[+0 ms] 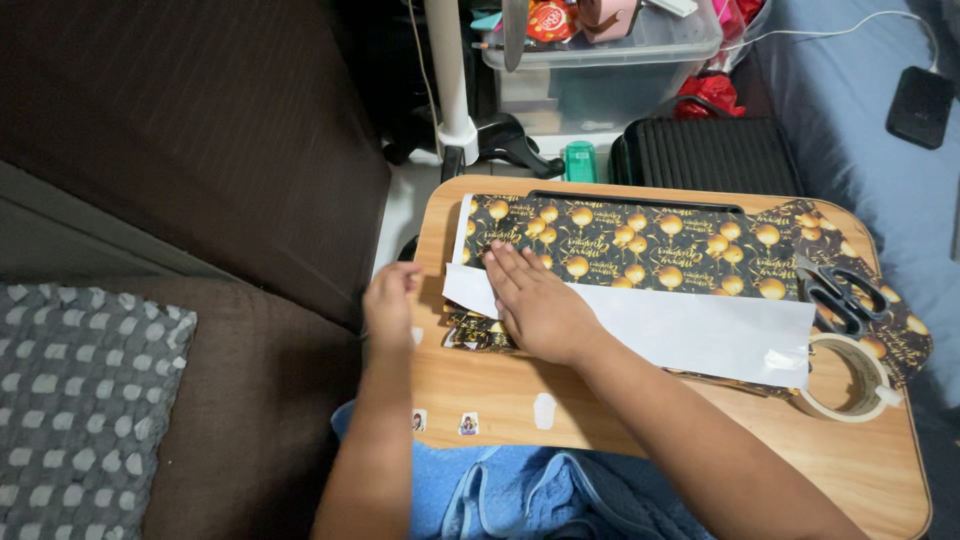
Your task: The person wraps a rectangular gift using black and gold patterned wrapping paper. They fold the paper around the item, secure it with clear tape, trim excess paper with scissors, and smooth the edges to complete the wrap.
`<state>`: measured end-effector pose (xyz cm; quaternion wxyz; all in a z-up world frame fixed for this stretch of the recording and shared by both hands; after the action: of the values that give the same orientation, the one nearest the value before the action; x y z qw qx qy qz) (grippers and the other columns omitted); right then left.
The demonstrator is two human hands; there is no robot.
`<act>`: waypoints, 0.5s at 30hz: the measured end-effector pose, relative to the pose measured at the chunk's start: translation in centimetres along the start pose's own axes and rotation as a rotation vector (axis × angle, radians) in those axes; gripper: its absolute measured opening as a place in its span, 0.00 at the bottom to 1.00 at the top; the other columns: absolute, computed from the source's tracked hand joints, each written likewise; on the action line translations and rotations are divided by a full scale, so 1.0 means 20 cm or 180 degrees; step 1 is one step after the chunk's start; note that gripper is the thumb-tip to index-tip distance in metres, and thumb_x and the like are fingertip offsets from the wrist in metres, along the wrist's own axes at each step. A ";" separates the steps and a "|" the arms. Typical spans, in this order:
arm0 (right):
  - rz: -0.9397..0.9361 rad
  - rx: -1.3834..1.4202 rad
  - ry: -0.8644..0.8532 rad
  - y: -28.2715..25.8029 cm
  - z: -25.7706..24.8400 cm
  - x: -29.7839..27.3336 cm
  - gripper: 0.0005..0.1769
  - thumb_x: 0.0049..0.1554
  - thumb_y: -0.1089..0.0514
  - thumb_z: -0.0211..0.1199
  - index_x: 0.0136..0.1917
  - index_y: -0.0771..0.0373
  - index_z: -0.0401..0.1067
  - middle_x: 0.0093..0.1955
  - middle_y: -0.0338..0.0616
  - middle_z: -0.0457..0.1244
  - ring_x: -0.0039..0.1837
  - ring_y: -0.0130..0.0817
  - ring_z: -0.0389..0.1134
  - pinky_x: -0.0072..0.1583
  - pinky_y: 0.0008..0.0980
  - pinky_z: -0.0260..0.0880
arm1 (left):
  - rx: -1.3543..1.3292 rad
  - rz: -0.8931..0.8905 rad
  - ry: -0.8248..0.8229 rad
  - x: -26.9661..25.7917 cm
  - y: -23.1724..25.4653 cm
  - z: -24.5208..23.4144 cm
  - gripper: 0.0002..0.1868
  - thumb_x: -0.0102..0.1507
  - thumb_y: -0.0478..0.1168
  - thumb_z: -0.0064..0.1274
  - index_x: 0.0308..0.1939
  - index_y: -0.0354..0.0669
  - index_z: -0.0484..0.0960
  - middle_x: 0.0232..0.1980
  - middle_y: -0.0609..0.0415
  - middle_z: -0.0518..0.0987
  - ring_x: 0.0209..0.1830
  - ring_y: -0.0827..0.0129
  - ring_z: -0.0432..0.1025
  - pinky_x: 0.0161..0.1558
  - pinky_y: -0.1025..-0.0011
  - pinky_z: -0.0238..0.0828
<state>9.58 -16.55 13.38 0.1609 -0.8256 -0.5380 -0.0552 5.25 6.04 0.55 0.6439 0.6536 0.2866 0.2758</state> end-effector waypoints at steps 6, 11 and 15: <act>-0.0039 -0.0041 -0.0041 -0.01 0.01 0.01 0.32 0.62 0.56 0.48 0.75 0.75 0.54 0.79 0.66 0.50 0.81 0.55 0.49 0.78 0.50 0.43 | 0.0230 -0.0216 -0.0860 -0.06 0.23 0.18 0.17 0.66 0.51 0.51 0.50 0.43 0.82 0.42 0.52 0.82 0.34 0.74 0.73 0.32 0.72 0.69; 0.0030 -0.0041 -0.0102 0.00 0.02 -0.01 0.33 0.63 0.53 0.47 0.76 0.73 0.55 0.80 0.62 0.49 0.82 0.53 0.47 0.80 0.49 0.41 | 0.1326 -0.0498 -0.1072 -0.14 0.26 0.32 0.20 0.62 0.50 0.61 0.40 0.32 0.82 0.34 0.47 0.83 0.28 0.71 0.75 0.31 0.70 0.71; 0.0189 -0.0105 -0.0234 0.03 0.04 -0.02 0.35 0.64 0.46 0.45 0.77 0.70 0.53 0.81 0.59 0.47 0.83 0.52 0.43 0.79 0.51 0.36 | 0.0934 -0.0836 -0.0908 -0.11 0.07 0.28 0.17 0.65 0.48 0.58 0.42 0.33 0.84 0.31 0.46 0.79 0.25 0.66 0.69 0.28 0.65 0.63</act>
<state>9.84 -16.87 12.34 0.1289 -0.8452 -0.5179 -0.0289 7.91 0.65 1.94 0.6064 0.7296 0.3123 0.0501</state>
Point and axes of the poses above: each hand's wrist, its own x-axis towards the middle knuckle, its own z-axis out of the palm, y = z × x, the point moved 10 cm from there along x, towards the middle knuckle
